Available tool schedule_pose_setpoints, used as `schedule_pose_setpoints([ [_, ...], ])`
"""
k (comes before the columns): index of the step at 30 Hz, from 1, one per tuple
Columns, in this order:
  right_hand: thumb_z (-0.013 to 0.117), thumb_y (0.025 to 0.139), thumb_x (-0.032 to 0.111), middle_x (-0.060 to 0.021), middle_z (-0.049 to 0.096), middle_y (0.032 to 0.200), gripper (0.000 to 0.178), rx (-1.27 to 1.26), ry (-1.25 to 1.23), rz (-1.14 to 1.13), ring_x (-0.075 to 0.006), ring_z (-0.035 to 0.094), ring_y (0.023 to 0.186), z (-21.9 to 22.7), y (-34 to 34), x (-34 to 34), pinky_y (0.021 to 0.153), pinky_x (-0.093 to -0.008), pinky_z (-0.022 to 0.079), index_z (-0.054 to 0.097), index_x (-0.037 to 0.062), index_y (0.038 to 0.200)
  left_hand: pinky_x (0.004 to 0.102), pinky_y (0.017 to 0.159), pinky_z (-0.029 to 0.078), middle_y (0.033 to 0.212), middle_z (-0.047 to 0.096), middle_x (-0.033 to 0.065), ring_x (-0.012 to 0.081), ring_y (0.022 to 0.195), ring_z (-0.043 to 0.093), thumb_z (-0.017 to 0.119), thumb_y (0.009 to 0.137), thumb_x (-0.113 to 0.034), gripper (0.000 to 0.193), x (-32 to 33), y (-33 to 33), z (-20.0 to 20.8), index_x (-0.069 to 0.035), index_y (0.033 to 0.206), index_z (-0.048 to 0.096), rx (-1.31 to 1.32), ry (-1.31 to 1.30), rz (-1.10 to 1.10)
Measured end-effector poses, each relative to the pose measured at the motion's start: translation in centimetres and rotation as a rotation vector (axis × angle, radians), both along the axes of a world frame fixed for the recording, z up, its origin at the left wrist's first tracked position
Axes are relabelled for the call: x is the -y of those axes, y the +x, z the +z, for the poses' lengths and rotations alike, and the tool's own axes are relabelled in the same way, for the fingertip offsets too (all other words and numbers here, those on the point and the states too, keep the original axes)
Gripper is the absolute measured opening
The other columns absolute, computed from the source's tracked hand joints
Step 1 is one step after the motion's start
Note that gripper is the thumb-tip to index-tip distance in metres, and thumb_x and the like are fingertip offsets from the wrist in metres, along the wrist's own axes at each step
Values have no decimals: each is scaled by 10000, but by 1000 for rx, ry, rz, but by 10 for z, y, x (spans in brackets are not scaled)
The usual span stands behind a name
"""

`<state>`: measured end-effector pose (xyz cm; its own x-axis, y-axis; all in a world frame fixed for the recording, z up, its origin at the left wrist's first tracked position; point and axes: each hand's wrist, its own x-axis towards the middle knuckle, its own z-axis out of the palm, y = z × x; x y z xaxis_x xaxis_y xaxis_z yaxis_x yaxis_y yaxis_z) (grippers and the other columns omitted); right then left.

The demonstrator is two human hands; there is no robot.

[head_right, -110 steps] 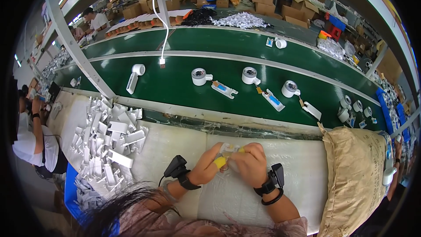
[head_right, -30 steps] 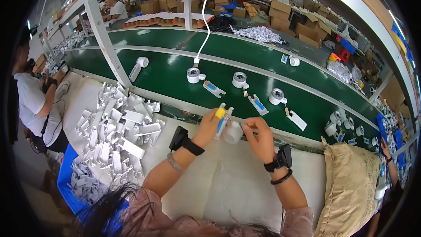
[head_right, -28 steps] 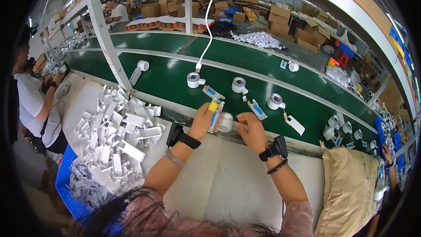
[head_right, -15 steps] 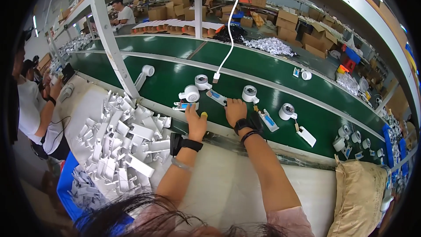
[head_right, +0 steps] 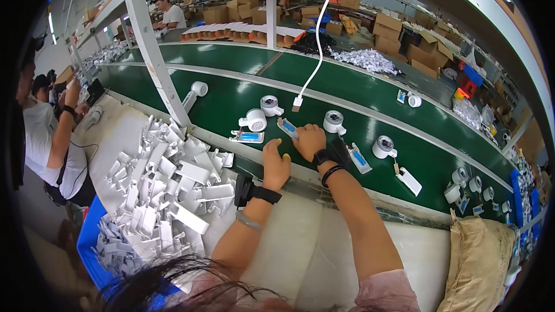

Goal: Assembling or packaging small electronic components on a production line.

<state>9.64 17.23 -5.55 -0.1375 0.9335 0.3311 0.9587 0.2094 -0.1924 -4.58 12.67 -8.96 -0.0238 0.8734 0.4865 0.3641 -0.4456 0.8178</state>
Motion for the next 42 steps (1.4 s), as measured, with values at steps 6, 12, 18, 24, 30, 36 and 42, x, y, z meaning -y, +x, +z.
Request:
schedule_pose_setpoints([
  [6,742,780,285,-81,663,854,472,-956,-482,231,-180,643,754,19,37,63,666,-278,514,583,26,1140,460,974,383,1236,527,171,334,1181,476,672,669,-22,575,28,8,23,-18,1218,503,-563,353,-98],
  [12,580,942,204,-47,638,1039,313,-1330,-630,143,-143,621,969,67,95,191,841,-283,504,577,23,1197,422,755,421,887,575,36,253,906,551,685,690,-91,297,69,34,54,-106,966,579,-551,406,-455],
  [18,642,751,-47,-106,513,1343,585,-722,-62,242,-291,440,1289,57,89,254,1045,-355,358,523,84,1308,404,817,473,989,614,129,326,955,590,735,768,-196,396,128,44,113,-33,1078,551,-50,-87,-1071],
  [24,652,815,20,-59,662,1026,258,-763,-269,300,-227,600,1026,51,88,259,909,-347,442,613,29,1070,373,746,491,995,612,150,339,876,617,748,730,-126,488,122,42,119,-36,1125,475,-100,-170,-904],
  [30,557,956,92,-12,644,912,181,-1073,-405,281,-93,592,861,44,74,261,793,-251,477,564,13,1119,381,834,462,1069,591,168,320,963,598,588,838,-98,494,119,36,116,-6,1296,426,-81,-127,-826],
  [36,609,916,66,-5,654,902,237,-1347,-698,400,-83,612,826,40,75,261,766,-243,493,555,39,1145,356,824,463,1087,595,166,283,905,574,452,932,-63,475,110,40,94,-7,1398,384,-143,165,-852],
  [42,612,877,7,-16,619,782,146,-1475,-365,111,-85,609,661,63,87,259,615,-235,483,606,1,1023,285,708,482,1024,634,110,148,767,581,466,929,-44,433,99,31,95,-24,1362,445,-164,-183,-948],
])
